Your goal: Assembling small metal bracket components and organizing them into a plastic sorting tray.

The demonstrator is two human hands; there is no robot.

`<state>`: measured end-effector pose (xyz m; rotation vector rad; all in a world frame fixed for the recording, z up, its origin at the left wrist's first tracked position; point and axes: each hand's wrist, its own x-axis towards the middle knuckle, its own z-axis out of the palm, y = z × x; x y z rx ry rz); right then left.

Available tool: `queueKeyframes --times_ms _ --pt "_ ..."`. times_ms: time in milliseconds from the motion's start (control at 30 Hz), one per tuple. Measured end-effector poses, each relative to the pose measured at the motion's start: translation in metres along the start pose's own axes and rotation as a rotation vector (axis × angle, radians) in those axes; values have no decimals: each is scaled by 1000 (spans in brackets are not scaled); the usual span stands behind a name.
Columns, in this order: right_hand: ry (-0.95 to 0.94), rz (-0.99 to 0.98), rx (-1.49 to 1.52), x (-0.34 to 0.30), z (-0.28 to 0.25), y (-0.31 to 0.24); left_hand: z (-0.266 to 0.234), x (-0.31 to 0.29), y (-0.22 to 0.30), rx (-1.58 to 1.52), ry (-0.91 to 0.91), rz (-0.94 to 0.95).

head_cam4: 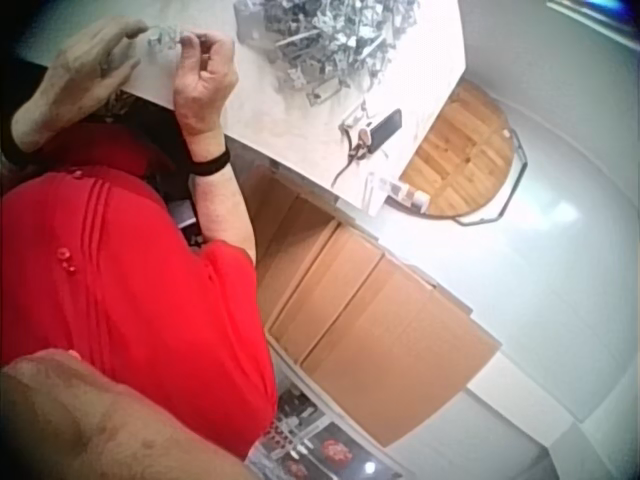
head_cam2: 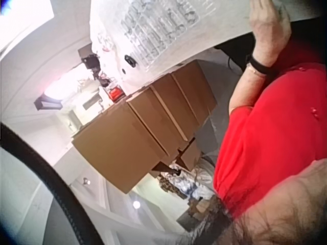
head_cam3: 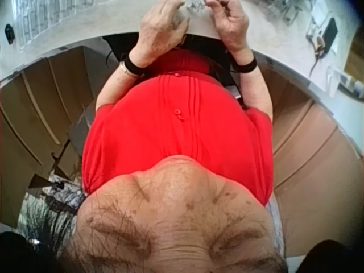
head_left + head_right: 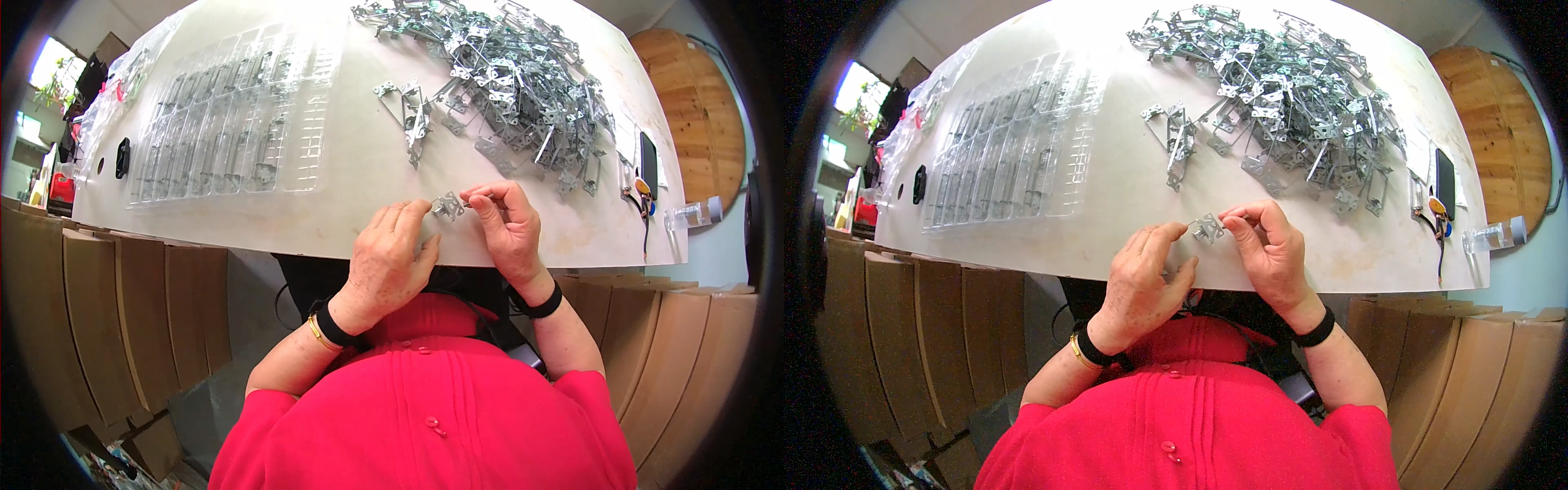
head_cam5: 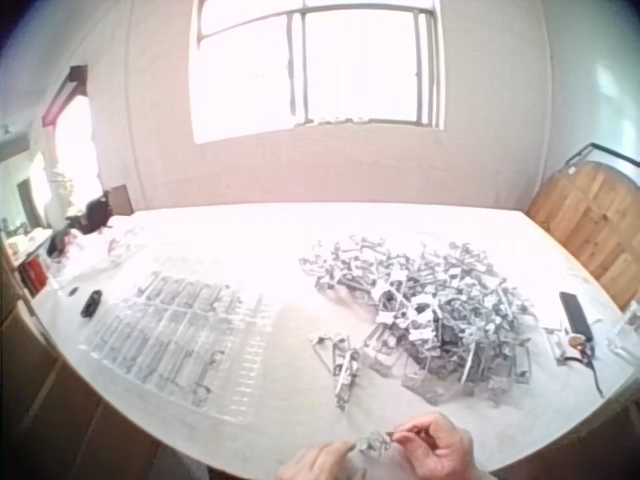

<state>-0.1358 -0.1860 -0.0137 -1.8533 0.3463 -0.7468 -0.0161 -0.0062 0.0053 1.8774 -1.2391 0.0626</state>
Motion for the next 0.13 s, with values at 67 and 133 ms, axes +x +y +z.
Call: queueKeyframes --times_ms 67,133 --pt "-11 52 70 0 1 -1 -1 0 0 9 -1 15" --pt "-55 92 66 -1 -2 -1 -3 -1 1 21 -45 -9"
